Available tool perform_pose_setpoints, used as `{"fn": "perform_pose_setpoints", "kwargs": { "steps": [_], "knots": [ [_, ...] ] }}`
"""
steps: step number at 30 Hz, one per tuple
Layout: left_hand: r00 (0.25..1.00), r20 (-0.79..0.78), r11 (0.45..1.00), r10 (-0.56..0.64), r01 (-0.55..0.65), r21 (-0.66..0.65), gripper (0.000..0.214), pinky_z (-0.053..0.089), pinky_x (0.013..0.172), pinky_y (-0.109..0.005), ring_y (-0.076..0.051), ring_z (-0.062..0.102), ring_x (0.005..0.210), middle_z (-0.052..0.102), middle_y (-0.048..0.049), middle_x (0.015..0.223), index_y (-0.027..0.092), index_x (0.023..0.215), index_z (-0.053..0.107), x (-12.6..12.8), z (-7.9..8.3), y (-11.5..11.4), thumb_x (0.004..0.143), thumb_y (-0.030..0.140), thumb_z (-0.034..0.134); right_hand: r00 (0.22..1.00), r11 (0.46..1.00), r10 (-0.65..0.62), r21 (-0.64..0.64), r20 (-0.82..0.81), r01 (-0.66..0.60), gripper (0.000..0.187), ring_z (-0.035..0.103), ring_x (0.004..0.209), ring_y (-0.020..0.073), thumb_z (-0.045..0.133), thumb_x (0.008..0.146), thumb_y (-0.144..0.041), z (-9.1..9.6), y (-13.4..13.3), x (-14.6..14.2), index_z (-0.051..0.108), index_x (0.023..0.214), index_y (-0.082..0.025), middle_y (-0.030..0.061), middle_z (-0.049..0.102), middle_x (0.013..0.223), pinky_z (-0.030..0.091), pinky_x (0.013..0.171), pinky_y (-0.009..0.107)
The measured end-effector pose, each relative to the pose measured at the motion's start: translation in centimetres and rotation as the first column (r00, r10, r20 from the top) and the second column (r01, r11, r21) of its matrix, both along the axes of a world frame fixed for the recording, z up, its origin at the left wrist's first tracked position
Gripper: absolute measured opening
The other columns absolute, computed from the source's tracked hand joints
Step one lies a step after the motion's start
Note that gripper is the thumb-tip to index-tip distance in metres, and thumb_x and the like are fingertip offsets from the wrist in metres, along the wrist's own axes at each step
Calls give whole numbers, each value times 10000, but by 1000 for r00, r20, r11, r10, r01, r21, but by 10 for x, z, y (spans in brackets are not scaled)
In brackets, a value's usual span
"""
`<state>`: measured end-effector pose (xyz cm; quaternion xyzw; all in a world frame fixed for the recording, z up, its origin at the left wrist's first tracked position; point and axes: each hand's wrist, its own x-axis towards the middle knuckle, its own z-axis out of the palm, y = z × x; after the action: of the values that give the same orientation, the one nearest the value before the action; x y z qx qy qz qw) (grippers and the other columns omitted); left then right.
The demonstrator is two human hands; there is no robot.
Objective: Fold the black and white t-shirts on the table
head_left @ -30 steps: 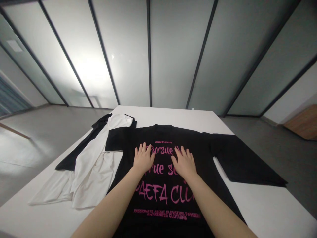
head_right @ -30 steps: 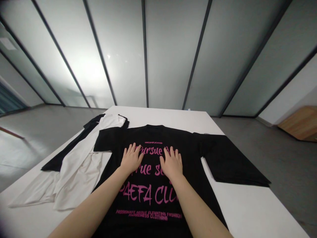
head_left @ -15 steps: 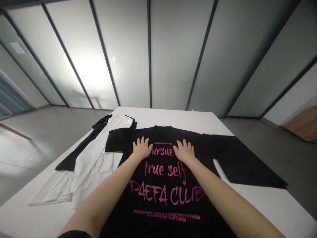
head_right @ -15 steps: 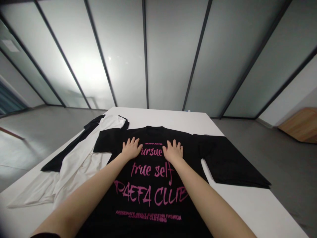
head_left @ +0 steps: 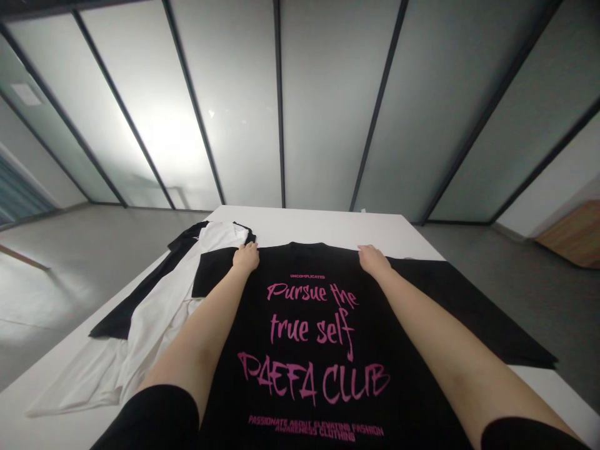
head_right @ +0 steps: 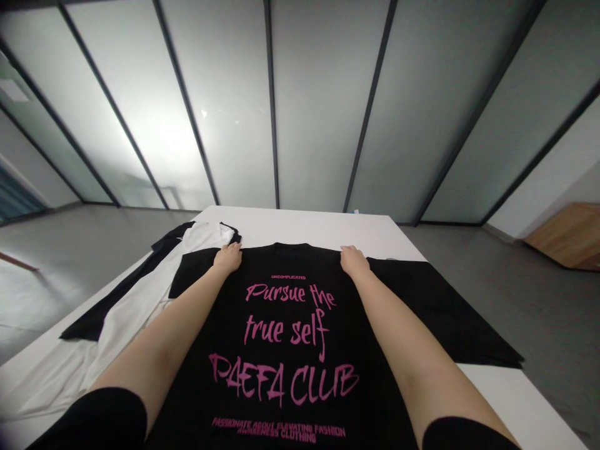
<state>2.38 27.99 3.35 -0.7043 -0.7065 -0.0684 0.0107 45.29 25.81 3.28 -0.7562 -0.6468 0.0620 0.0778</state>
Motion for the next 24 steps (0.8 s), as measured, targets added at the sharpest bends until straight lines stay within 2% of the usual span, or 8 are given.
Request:
{"fn": "perform_pose_setpoints", "kwargs": {
  "steps": [5, 10, 13, 15, 17, 19, 21, 24],
  "knots": [
    [1000, -26, 999, -1, -1, -53, 355, 503, 1058, -414, -329, 603, 1294, 700, -187, 1330, 176, 1269, 716, -7, 5, 20, 983, 299, 547, 1000, 999, -12, -43, -3, 12, 457, 654, 1252, 308, 534, 1000, -239, -3, 20, 3, 657, 1424, -121, 218, 667, 1397, 492, 1044, 402],
    [999, -25, 999, 37, -37, -13, 304, 502, 1064, -422, -355, 562, 1330, 681, -165, 1351, 223, 1203, 764, -13, 26, 30, 943, 335, 654, 997, 996, -73, -46, -21, 72, 342, 712, 1093, 310, 636, 896, -206, 13, 36, 1, 771, 1187, -88, 198, 760, 1111, 532, 959, 380],
    [996, -4, 995, 84, -83, 59, 321, 482, 1084, -439, -366, 548, 1338, 638, -197, 1376, 187, 1240, 752, -15, 38, 33, 991, 303, 586, 996, 995, -76, 57, -38, 78, 402, 660, 1214, 305, 550, 957, -207, 23, 42, -7, 713, 1307, -93, 214, 712, 1263, 492, 1049, 374],
    [993, 18, 989, 115, -116, 92, 363, 481, 1078, -445, -360, 581, 1291, 637, -218, 1347, 155, 1307, 712, -14, 42, 34, 1017, 266, 525, 996, 989, -73, 125, -46, 78, 520, 576, 1350, 308, 502, 992, -214, 25, 42, -17, 567, 1490, -81, 241, 587, 1473, 439, 1127, 382],
    [991, 36, 984, 132, -136, 116, 449, 465, 1093, -445, -354, 588, 1284, 619, -236, 1364, 122, 1441, 609, -7, 40, 32, 1023, 251, 507, 996, 983, -71, 163, -50, 78, 668, 458, 1468, 345, 513, 999, -240, 20, 38, -30, 364, 1635, -104, 247, 381, 1659, 387, 1183, 437],
    [992, 61, 981, 115, -123, 150, 556, 434, 1128, -443, -359, 544, 1348, 560, -253, 1453, 108, 1550, 482, 6, 32, 25, 1015, 253, 525, 998, 981, -43, 190, -38, 50, 743, 340, 1536, 407, 535, 997, -271, 10, 29, -46, 265, 1680, -161, 215, 232, 1742, 340, 1206, 529],
    [994, 93, 979, 62, -79, 187, 581, 412, 1148, -451, -370, 483, 1412, 487, -244, 1544, 136, 1556, 463, 25, 20, 13, 999, 272, 557, 1000, 975, 18, 221, -5, -16, 675, 304, 1539, 429, 520, 1009, -291, -3, 17, -63, 335, 1651, -194, 187, 259, 1736, 306, 1205, 582],
    [992, 125, 980, -5, -20, 196, 429, 433, 1120, -463, -360, 511, 1370, 543, -192, 1485, 204, 1398, 592, 56, -2, -9, 992, 343, 578, 995, 970, 95, 224, 25, -99, 468, 458, 1403, 375, 497, 1029, -321, -21, -1, -86, 568, 1476, -205, 187, 490, 1563, 365, 1153, 512]
  ]
}}
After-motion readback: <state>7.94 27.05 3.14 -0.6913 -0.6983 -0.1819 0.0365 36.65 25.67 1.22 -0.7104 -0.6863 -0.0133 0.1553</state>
